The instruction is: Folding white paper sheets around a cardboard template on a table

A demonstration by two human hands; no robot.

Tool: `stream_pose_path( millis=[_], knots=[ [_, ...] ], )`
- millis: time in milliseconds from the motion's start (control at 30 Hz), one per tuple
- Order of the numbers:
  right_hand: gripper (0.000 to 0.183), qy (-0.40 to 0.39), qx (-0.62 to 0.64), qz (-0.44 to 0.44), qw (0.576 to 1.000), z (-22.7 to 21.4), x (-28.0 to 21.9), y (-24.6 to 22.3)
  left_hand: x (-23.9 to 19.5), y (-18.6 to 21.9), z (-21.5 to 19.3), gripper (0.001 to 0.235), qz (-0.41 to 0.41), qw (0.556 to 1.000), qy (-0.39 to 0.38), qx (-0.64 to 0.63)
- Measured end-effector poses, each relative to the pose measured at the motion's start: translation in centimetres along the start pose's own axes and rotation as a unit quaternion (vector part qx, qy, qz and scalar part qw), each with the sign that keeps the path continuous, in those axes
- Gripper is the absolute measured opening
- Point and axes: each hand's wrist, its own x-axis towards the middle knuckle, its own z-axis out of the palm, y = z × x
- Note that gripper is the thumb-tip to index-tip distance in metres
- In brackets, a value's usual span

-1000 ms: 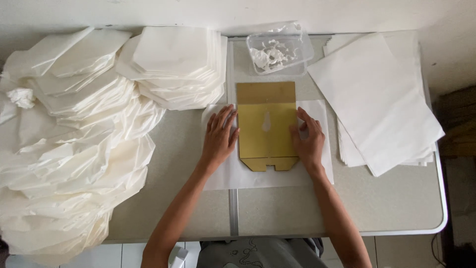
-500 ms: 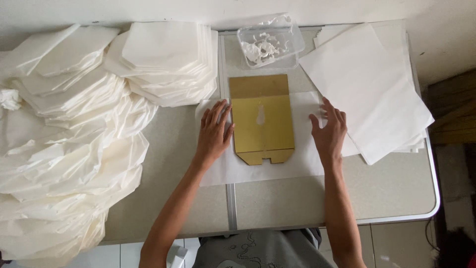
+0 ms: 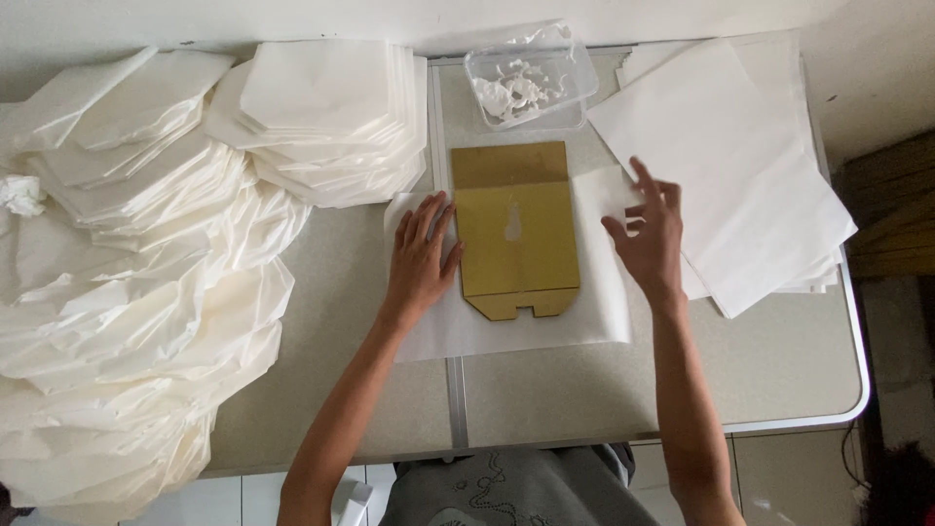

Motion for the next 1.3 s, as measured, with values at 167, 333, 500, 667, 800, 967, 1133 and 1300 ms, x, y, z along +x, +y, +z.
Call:
stream_pose_path(
  millis=[167, 333, 500, 667, 800, 967, 1133, 1300],
  knots=[
    [0.088, -0.023, 0.009, -0.007, 1.0, -1.2, -0.1, -3.3, -0.1, 0.2, 0.3, 0.059, 0.005, 1.0, 0.014, 0.018],
    [0.081, -0.03, -0.011, 0.021, 0.999, -1.2, -0.1, -2.7, -0.3, 1.3, -0.6, 0.095, 0.076, 0.997, -0.003, -0.011],
    [0.079, -0.006, -0.029, 0.051, 0.998, -1.7, 0.1, 0.3, -0.3, 1.4, -1.0, 0.116, 0.066, 0.994, -0.083, -0.002],
    [0.08, 0.017, -0.005, 0.07, 0.997, -1.6, -0.2, 1.8, 0.2, 1.9, -1.6, 0.115, 0.051, 0.993, -0.1, 0.034],
    [0.078, 0.01, 0.029, 0.08, 0.996, -1.4, -0.2, 3.0, -0.1, 1.6, -1.5, 0.11, 0.063, 0.993, -0.09, 0.032],
    [0.078, 0.008, 0.031, 0.1, 0.994, -1.7, -0.2, 2.7, 0.0, 1.9, -1.9, 0.111, 0.07, 0.99, -0.103, 0.061],
    [0.079, 0.006, 0.021, 0.107, 0.994, -1.5, -0.2, 3.2, -0.1, 1.7, -1.7, 0.109, 0.072, 0.99, -0.099, 0.071],
    [0.076, 0.004, 0.073, 0.091, 0.993, -1.8, -0.3, 2.6, -0.3, 1.6, -1.4, 0.11, 0.066, 0.992, -0.093, 0.047]
  ],
)
